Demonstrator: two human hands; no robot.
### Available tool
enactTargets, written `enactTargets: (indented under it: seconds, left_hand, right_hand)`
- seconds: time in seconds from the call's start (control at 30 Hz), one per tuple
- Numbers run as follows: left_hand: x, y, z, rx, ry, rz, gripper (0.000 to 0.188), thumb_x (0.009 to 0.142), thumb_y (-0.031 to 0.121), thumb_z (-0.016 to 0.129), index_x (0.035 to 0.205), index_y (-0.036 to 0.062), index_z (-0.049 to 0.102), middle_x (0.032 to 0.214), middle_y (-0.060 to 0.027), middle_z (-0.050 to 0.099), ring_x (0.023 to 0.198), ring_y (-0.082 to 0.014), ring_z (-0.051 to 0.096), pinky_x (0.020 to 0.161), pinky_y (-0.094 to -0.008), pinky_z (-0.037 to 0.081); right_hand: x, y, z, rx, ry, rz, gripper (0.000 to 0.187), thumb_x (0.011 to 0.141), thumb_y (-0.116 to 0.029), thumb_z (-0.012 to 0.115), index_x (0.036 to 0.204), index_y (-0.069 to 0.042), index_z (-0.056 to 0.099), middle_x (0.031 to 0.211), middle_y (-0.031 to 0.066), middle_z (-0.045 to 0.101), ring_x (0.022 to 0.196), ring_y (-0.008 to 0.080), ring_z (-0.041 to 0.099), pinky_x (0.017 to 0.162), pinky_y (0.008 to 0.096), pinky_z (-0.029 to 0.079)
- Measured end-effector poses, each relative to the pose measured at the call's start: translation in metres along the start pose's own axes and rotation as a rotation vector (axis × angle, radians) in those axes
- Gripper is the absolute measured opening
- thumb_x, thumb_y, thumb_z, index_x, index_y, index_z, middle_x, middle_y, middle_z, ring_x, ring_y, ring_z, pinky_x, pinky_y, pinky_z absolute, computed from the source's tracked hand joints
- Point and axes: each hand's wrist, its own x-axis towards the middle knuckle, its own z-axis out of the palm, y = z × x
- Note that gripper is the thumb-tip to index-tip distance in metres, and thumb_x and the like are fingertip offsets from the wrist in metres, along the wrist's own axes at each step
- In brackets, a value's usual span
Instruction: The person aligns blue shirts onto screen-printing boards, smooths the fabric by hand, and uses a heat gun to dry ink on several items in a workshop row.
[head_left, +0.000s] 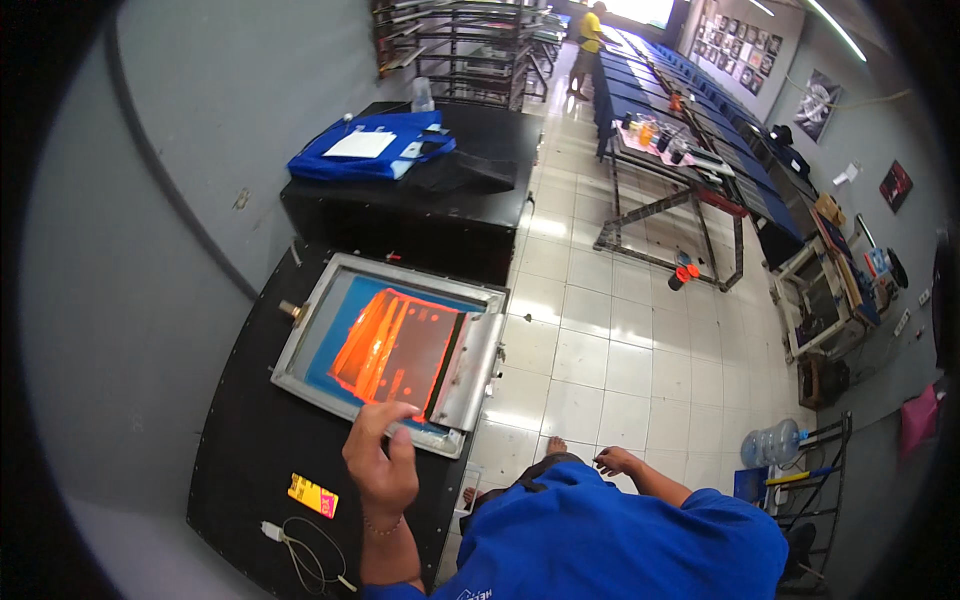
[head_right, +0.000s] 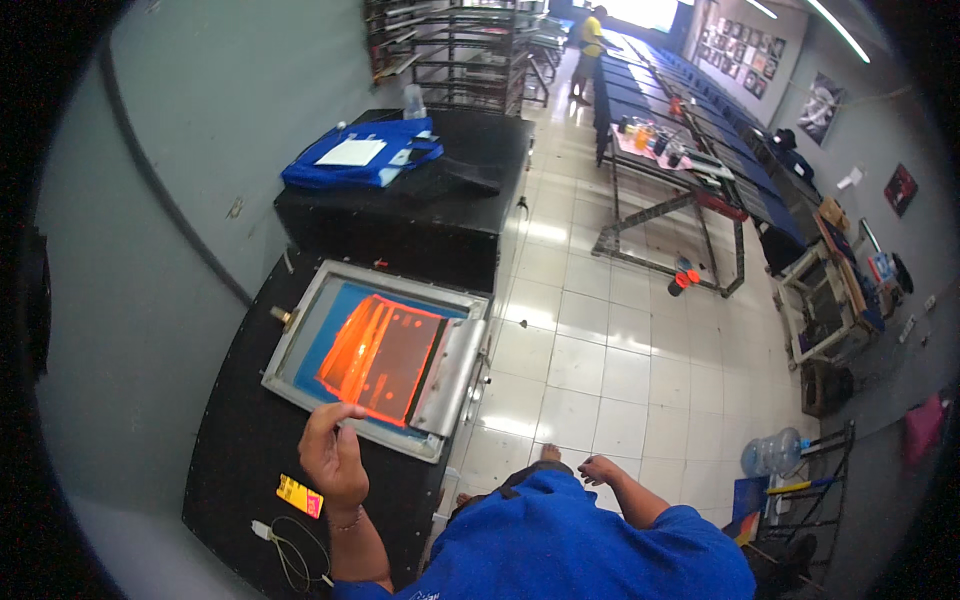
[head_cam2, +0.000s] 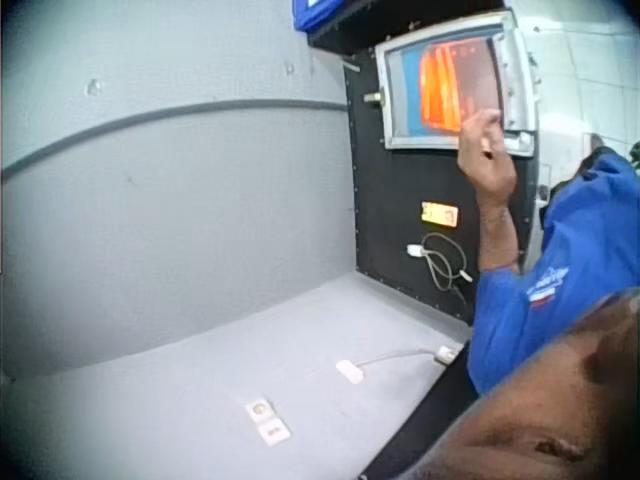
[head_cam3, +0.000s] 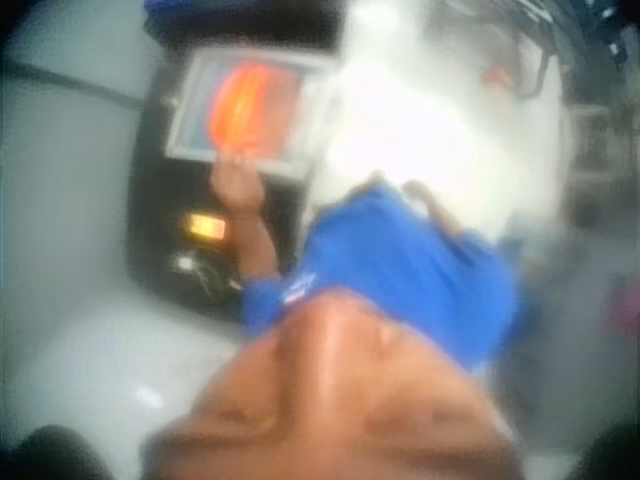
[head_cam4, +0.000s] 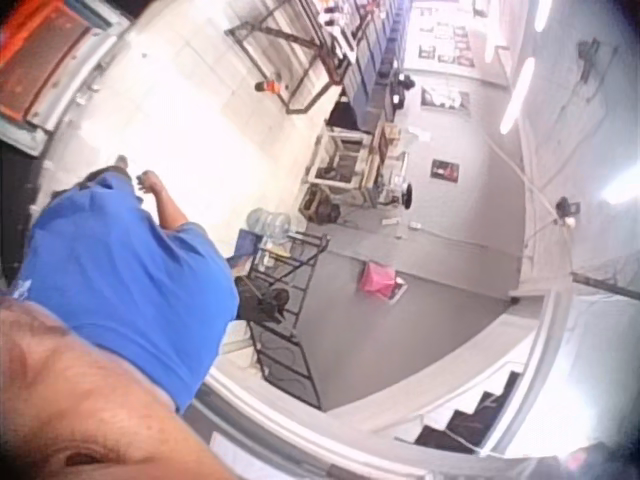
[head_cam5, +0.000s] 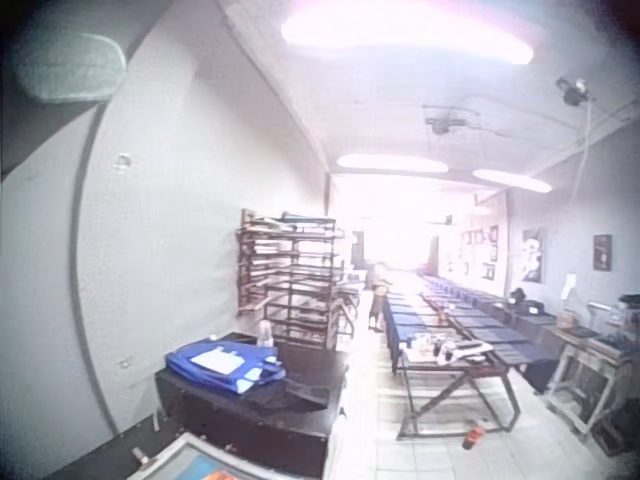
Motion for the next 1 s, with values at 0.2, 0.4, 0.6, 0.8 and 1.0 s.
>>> enactTargets:
  seconds: [0.2,0.4,0.6,0.8,1.0]
  left_hand:
    - [0.124,0.124,0.101,-0.128,-0.548,0.684,0.013,0.086,0.011,0.066,0.097,0.0182,0.064,0.089,-0.0022,0.07,0.077,-0.0181,0.066,0.072,-0.0338,0.052]
    - [0.159,0.128,0.264,-0.297,-0.408,1.046,0.022,0.08,0.024,0.072,0.1,0.014,0.07,0.098,-0.0065,0.065,0.085,-0.0196,0.062,0.069,-0.0322,0.052]
    - [0.189,0.152,0.439,-0.551,-0.334,1.166,0.023,0.07,0.017,0.073,0.093,0.0143,0.068,0.096,-0.0057,0.065,0.077,-0.0241,0.061,0.062,-0.0357,0.051]
    - [0.22,0.106,0.475,-0.549,-0.466,0.699,0.009,0.082,0.012,0.068,0.09,0.0081,0.069,0.089,-0.0056,0.066,0.077,-0.0186,0.061,0.066,-0.0314,0.051]
    - [0.217,-0.05,0.557,-0.208,-0.624,-0.138,0.025,0.085,-0.005,0.053,0.109,-0.0008,0.062,0.092,-0.0121,0.068,0.081,-0.0188,0.064,0.073,-0.0289,0.05]
  right_hand:
    - [0.013,0.034,-0.036,0.226,0.017,0.015,0.037,0.092,-0.027,0.056,0.114,0.003,0.061,0.102,0.0139,0.07,0.082,0.0234,0.07,0.066,0.0378,0.058]
    - [0.046,0.11,-0.09,0.347,0.035,0.065,0.032,0.092,-0.023,0.057,0.111,0.002,0.062,0.1,0.0128,0.068,0.079,0.0236,0.067,0.063,0.0377,0.057]
    - [0.071,0.219,-0.159,0.663,0.086,0.348,0.031,0.091,-0.023,0.058,0.113,-0.001,0.06,0.103,0.013,0.066,0.081,0.0248,0.066,0.069,0.0386,0.057]
    - [0.091,0.199,-0.273,0.812,0.199,0.354,0.028,0.093,-0.022,0.055,0.115,-0.004,0.059,0.104,0.0107,0.067,0.084,0.0232,0.066,0.068,0.0375,0.054]
    - [0.163,0.121,-0.321,0.855,0.179,0.255,0.03,0.094,-0.021,0.054,0.117,-0.002,0.057,0.106,0.0146,0.066,0.086,0.0274,0.066,0.069,0.0401,0.055]
